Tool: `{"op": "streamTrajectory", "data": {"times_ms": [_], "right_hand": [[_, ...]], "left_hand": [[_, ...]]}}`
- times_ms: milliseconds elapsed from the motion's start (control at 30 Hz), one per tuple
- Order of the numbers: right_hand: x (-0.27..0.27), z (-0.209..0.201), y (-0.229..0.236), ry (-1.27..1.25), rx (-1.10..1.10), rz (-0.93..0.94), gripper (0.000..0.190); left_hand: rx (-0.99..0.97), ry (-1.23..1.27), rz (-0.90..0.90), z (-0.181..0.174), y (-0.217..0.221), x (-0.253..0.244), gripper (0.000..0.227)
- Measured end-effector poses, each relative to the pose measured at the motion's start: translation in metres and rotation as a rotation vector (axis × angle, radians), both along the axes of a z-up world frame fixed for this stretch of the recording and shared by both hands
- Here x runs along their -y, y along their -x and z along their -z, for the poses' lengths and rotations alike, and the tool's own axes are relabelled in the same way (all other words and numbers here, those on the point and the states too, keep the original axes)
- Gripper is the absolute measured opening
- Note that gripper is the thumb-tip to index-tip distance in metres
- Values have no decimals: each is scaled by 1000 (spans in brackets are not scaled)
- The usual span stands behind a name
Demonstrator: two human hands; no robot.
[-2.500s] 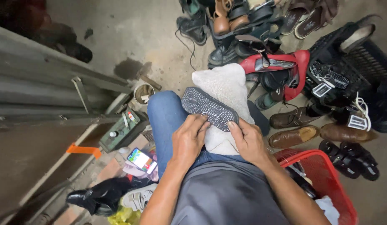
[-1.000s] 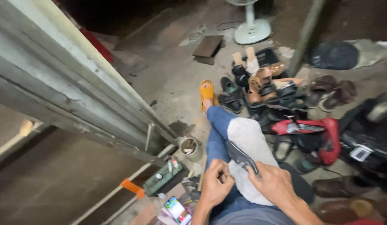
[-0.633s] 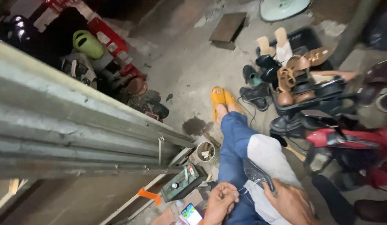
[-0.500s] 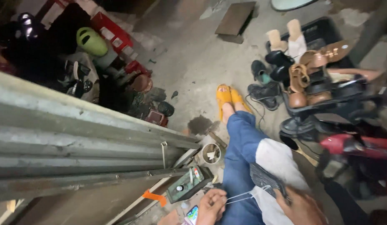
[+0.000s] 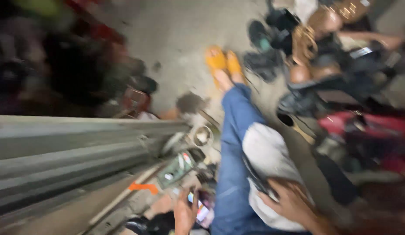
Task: Hand-sewing a rubber sole onto a shoe using a needle and thread.
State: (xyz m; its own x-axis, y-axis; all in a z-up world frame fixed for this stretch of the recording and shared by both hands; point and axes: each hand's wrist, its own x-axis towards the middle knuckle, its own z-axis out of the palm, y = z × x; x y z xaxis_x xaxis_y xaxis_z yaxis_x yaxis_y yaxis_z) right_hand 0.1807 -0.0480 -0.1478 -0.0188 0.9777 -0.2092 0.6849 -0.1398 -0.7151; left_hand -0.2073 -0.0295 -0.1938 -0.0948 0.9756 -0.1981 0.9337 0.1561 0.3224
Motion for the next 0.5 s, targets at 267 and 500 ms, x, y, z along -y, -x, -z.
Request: {"op": "streamTrajectory", "data": {"times_ms": [267,500], "right_hand": [[-5,-65,-5,-7,-190,-44,22],[10,-54,-84,84,-394,705,37]], "left_hand": [[645,269,136,-106,-169,-31,45],[826,360,48,-99,-160,-17,31]]}}
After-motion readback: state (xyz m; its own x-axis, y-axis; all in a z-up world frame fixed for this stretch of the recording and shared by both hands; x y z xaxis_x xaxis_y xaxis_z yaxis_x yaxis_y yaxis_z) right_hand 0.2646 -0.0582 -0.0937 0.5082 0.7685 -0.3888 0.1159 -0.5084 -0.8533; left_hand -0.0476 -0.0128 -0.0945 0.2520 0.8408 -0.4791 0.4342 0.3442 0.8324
